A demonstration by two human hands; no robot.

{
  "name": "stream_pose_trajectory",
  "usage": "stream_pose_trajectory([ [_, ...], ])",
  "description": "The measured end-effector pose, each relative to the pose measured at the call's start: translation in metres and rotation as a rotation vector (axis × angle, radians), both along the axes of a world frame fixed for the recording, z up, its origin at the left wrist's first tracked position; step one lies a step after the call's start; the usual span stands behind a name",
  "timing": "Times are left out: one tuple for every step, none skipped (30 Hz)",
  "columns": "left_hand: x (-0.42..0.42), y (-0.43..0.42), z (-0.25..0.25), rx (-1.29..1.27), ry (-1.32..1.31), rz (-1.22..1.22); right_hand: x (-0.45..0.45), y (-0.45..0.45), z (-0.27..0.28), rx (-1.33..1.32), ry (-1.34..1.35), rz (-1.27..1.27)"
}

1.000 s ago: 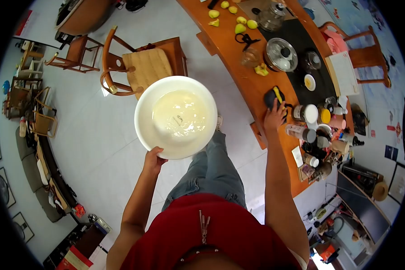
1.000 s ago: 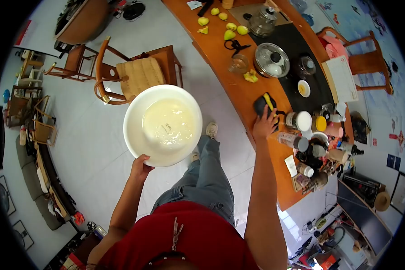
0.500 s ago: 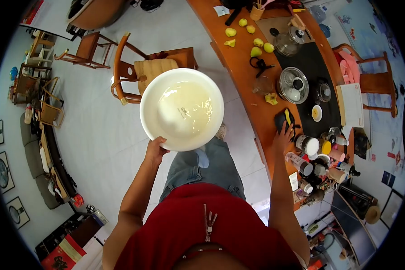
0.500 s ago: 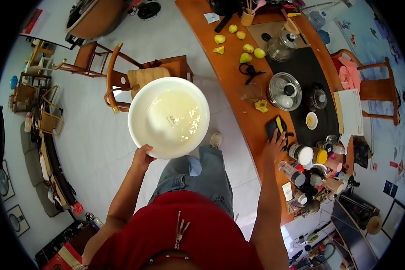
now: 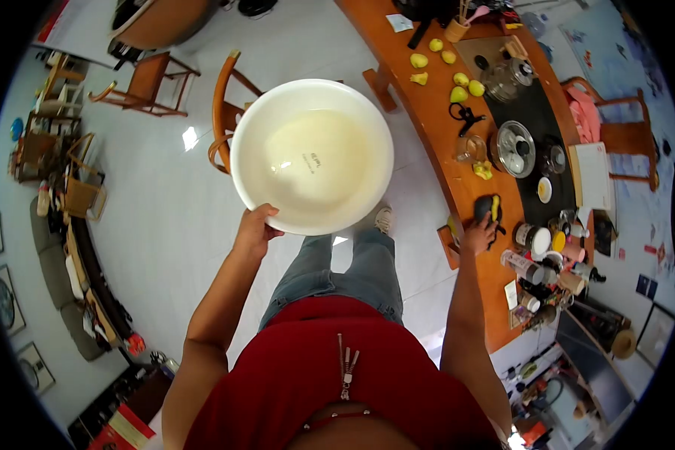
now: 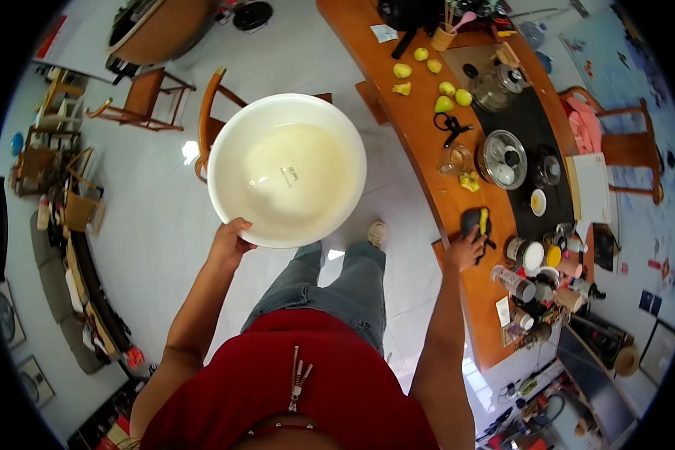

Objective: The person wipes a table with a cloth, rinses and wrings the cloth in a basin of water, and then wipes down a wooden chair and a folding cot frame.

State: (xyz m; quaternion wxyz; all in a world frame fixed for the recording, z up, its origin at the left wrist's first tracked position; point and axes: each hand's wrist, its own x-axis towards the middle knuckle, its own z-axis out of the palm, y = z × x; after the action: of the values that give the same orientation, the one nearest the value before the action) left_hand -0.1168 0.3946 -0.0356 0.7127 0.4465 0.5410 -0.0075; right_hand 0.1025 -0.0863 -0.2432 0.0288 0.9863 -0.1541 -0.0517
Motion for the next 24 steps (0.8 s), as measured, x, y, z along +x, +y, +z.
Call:
stream_pose_trajectory([
  [0.000, 0.010, 0.003, 0.005, 0.003, -0.018, -0.011, 0.014, 0.001, 0.023, 0.004, 0.003],
  [0.000, 0.020, 0.005, 0.012, 0.005, -0.030, -0.025, 0.027, 0.000, 0.000, -0.013, 0.036],
  [0.002, 0.026, 0.008, 0.022, 0.005, -0.038, -0.036, 0.040, 0.000, -0.021, -0.031, 0.073],
  [0.005, 0.031, 0.015, 0.022, -0.017, -0.035, -0.042, 0.052, 0.006, 0.024, -0.044, 0.063],
  [0.007, 0.037, 0.014, 0.020, -0.018, -0.039, -0.048, 0.065, 0.012, 0.074, -0.053, 0.054],
  [0.008, 0.047, 0.013, 0.021, -0.017, -0.044, -0.053, 0.075, 0.014, 0.128, -0.061, 0.043],
  [0.010, 0.056, 0.013, 0.024, -0.016, -0.049, -0.055, 0.081, 0.011, 0.206, -0.101, 0.042],
  [0.013, 0.065, 0.013, 0.029, -0.019, -0.060, -0.053, 0.086, 0.011, 0.284, -0.143, 0.041],
  [0.016, 0.074, 0.014, 0.033, -0.022, -0.072, -0.051, 0.091, 0.012, 0.358, -0.188, 0.041],
  [0.022, 0.082, 0.015, 0.033, -0.029, -0.083, -0.046, 0.095, 0.012, 0.457, -0.190, 0.057],
  [0.027, 0.089, 0.016, 0.047, -0.037, -0.091, -0.039, 0.099, 0.013, 0.659, -0.118, -0.002],
  [0.030, 0.096, 0.017, 0.056, -0.042, -0.095, -0.034, 0.109, 0.023, 0.856, -0.039, -0.060],
  [0.034, 0.100, 0.017, 0.062, -0.044, -0.097, -0.030, 0.122, 0.037, 1.051, 0.045, -0.116],
  [0.039, 0.101, 0.022, 0.078, -0.054, -0.091, -0.027, 0.135, 0.047, 1.277, 0.031, -0.188],
  [0.042, 0.104, 0.023, 0.082, -0.059, -0.086, -0.026, 0.151, 0.056, 1.505, 0.021, -0.262],
  [0.045, 0.107, 0.023, 0.090, -0.063, -0.076, -0.023, 0.168, 0.066, 1.733, 0.014, -0.333],
  [0.047, 0.111, 0.025, 0.101, -0.066, -0.058, -0.018, 0.187, 0.086, 1.802, 0.040, -0.423],
  [0.047, 0.114, 0.023, 0.070, -0.077, -0.054, -0.010, 0.195, 0.081, 1.829, 0.011, -0.350],
  [0.047, 0.116, 0.019, 0.045, -0.093, -0.037, 0.001, 0.209, 0.080, 1.862, -0.007, -0.265],
  [0.044, 0.120, 0.018, 0.024, -0.100, -0.014, 0.012, 0.219, 0.081, 1.692, -0.051, -0.153],
  [0.041, 0.118, 0.024, 0.038, -0.088, 0.023, 0.022, 0.230, 0.099, 1.528, -0.095, -0.043],
  [0.044, 0.113, 0.031, 0.055, -0.079, 0.057, 0.034, 0.239, 0.107, 1.369, -0.147, 0.067],
  [0.048, 0.109, 0.037, 0.070, -0.077, 0.089, 0.050, 0.238, 0.081, 1.093, -0.334, 0.315],
  [0.051, 0.109, 0.044, 0.083, -0.083, 0.125, 0.062, 0.248, 0.094, 0.996, -0.413, 0.421],
])
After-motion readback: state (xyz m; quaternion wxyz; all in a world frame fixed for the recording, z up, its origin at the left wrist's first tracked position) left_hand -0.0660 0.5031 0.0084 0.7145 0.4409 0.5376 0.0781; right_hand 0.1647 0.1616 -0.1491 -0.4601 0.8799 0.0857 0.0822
